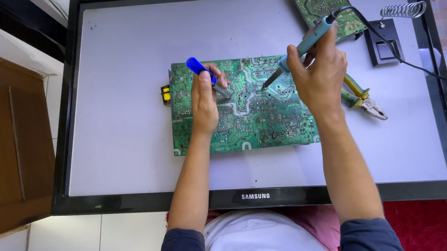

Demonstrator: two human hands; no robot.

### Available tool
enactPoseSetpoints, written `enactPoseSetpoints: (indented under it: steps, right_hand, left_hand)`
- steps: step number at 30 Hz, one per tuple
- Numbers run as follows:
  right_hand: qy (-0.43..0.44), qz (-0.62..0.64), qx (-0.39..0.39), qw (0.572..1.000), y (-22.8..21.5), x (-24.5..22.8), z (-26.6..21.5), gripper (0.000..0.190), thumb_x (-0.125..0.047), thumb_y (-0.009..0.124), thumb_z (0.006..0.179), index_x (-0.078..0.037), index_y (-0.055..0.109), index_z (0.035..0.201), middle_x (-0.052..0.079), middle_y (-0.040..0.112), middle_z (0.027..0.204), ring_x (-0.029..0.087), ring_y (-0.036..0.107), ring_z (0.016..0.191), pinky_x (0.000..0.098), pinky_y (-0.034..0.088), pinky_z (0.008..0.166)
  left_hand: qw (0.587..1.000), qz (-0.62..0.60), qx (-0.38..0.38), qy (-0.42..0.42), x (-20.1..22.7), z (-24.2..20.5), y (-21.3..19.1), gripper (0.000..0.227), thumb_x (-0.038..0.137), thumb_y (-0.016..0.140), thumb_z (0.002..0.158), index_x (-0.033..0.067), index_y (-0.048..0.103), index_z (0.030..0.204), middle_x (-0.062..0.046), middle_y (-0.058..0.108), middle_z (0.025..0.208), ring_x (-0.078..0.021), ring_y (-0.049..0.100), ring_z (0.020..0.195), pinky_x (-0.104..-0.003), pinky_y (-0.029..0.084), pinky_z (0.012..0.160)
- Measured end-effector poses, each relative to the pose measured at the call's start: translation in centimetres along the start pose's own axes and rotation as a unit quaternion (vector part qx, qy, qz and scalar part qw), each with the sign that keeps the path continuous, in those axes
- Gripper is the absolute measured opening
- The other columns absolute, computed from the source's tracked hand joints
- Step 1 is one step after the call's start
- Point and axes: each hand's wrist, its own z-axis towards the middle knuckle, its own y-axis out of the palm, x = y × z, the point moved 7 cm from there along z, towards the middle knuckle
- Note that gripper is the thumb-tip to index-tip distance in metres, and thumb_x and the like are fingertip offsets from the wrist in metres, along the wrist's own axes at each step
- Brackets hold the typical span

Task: Using a soldering iron and a desoldering pump to remove solder from components on a printed circuit board.

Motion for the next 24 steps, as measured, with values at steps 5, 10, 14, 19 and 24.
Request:
enactPoseSetpoints:
  steps: [5, 10, 14, 19, 24]
  right_hand:
    - [-0.006, 0.031, 0.004, 0.999, -0.4, -1.4, -1.0, 0.045, -0.023, 0.075, 0.113, -0.001, 0.042, 0.135, 0.002, 0.067, 0.085, 0.027, 0.060, 0.073, 0.0506, 0.042, 0.081]
    - [0.024, 0.210, 0.064, 0.975, -0.7, 3.0, -2.9, 0.038, 0.000, 0.068, 0.113, -0.011, 0.044, 0.140, 0.011, 0.064, 0.094, 0.030, 0.065, 0.078, 0.0454, 0.053, 0.084]
    - [0.125, 0.266, 0.127, 0.947, 0.8, 10.9, -4.8, 0.026, -0.008, 0.069, 0.113, -0.013, 0.047, 0.124, 0.004, 0.059, 0.097, 0.018, 0.065, 0.083, 0.0316, 0.055, 0.081]
    - [0.202, 0.323, 0.142, 0.914, 0.9, 13.5, -5.5, 0.021, -0.010, 0.069, 0.108, -0.013, 0.051, 0.118, 0.003, 0.062, 0.092, 0.014, 0.064, 0.075, 0.0250, 0.056, 0.073]
    - [0.195, 0.337, 0.162, 0.907, -0.5, 12.2, -5.5, 0.020, -0.010, 0.070, 0.107, -0.012, 0.052, 0.117, 0.008, 0.065, 0.094, 0.014, 0.069, 0.083, 0.0212, 0.059, 0.071]
  left_hand:
    - [0.998, -0.057, 0.020, 0.015, -0.6, 0.6, 0.1, 0.030, 0.042, 0.040, 0.116, 0.0152, 0.053, 0.111, -0.001, 0.051, 0.094, -0.0148, 0.052, 0.089, -0.034, 0.048, 0.093]
    - [0.997, -0.019, -0.026, 0.066, -2.1, 2.0, 2.4, 0.036, 0.045, 0.026, 0.119, 0.0182, 0.050, 0.114, 0.001, 0.052, 0.089, -0.0132, 0.056, 0.086, -0.034, 0.053, 0.097]
    - [0.997, 0.001, -0.047, 0.061, -2.4, 2.8, 5.0, 0.037, 0.045, 0.028, 0.119, 0.0176, 0.050, 0.112, 0.001, 0.052, 0.087, -0.0127, 0.056, 0.084, -0.033, 0.053, 0.096]
    - [0.996, 0.002, -0.066, 0.066, -3.2, 3.7, 6.9, 0.035, 0.043, 0.030, 0.120, 0.0173, 0.051, 0.110, 0.002, 0.051, 0.086, -0.0107, 0.055, 0.084, -0.033, 0.053, 0.096]
    - [0.995, 0.016, -0.076, 0.068, -3.4, 3.8, 7.4, 0.033, 0.041, 0.029, 0.120, 0.0176, 0.050, 0.111, 0.002, 0.051, 0.087, -0.0105, 0.055, 0.086, -0.033, 0.052, 0.097]
